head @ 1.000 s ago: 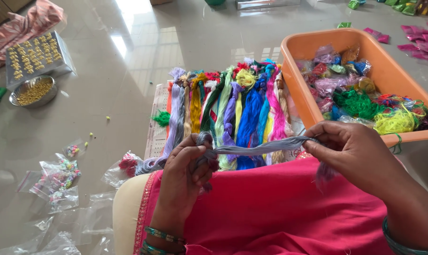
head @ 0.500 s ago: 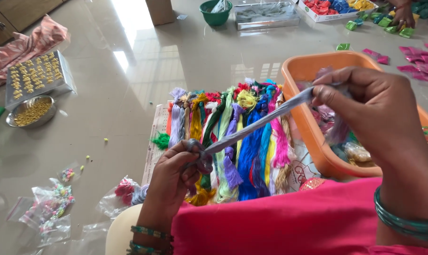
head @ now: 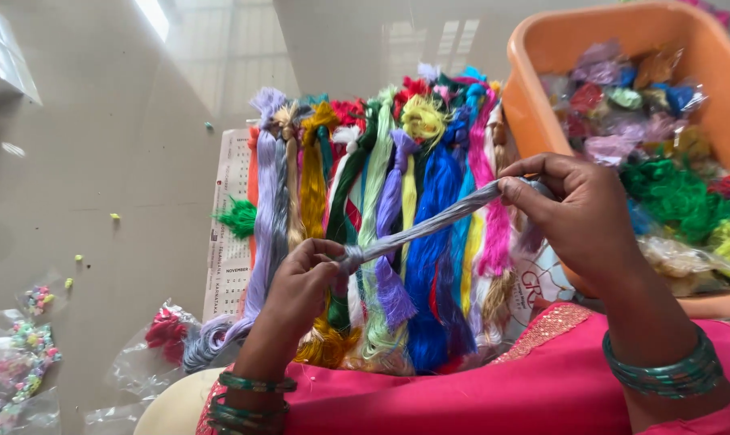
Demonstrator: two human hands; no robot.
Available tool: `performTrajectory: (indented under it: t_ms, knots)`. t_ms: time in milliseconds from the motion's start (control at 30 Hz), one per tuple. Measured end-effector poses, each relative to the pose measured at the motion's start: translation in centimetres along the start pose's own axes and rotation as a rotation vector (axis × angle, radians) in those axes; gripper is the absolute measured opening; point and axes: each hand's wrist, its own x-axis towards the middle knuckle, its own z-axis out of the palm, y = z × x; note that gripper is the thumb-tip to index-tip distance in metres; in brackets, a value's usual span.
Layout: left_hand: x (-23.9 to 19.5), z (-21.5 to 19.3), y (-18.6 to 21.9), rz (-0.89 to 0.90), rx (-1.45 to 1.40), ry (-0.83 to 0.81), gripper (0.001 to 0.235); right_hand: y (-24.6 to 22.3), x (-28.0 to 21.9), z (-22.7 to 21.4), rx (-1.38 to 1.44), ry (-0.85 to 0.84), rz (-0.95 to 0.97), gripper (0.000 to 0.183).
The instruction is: The person prepares craft materials by handling and tying bundles of colorful threads, placing some in small plastic bags, and knotting larger bundles of purple and light green fibers.
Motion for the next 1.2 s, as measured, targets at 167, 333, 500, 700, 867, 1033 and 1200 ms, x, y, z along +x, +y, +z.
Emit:
performTrajectory:
  t_ms: [167, 333, 500, 700, 867, 1033, 1200]
  knots:
    - [0.1, -1.7, -2.0, -0.063, 0.243, 0.012, 0.036, 0.0, 0.0, 1.2, 0.037, 0.037, 0.021, 0.019]
    - [-0.5, -1.3, -0.7, -0.129, 0.547, -0.044, 0.027, -1.3, -0.6, 1.5, -0.002, 0.067, -0.059, 0.017]
    - [0.3, -3.0, -3.5, -0.155, 0.482, -0.072, 0.014, -1.8, -0.6, 0.9, 0.019, 0.099, -0.11, 0.014]
    - [-2.1, -2.0, 1.1, -0.209, 0.164, -0.167, 0.022, 0.8, 0.1, -0.4, -0.022, 0.154, -0.104, 0.014]
    - [-2.8, -2.1, 1.9, -0.242, 0.018, -0.133, 0.025, 2.1, 0.7, -0.8, -0.009, 0.193, -0.093, 0.015]
    - [-1.9, -3.0, 0.5, -0.281, -0.095, -0.098, 0.024, 3.5, 1.3, -1.1, 0.002, 0.255, 0.012, 0.016]
    - [-1.4, -3.2, 0.3, -0.311, -0.138, -0.035, 0.022, 4.1, 1.5, -1.0, -0.016, 0.284, 0.059, 0.015]
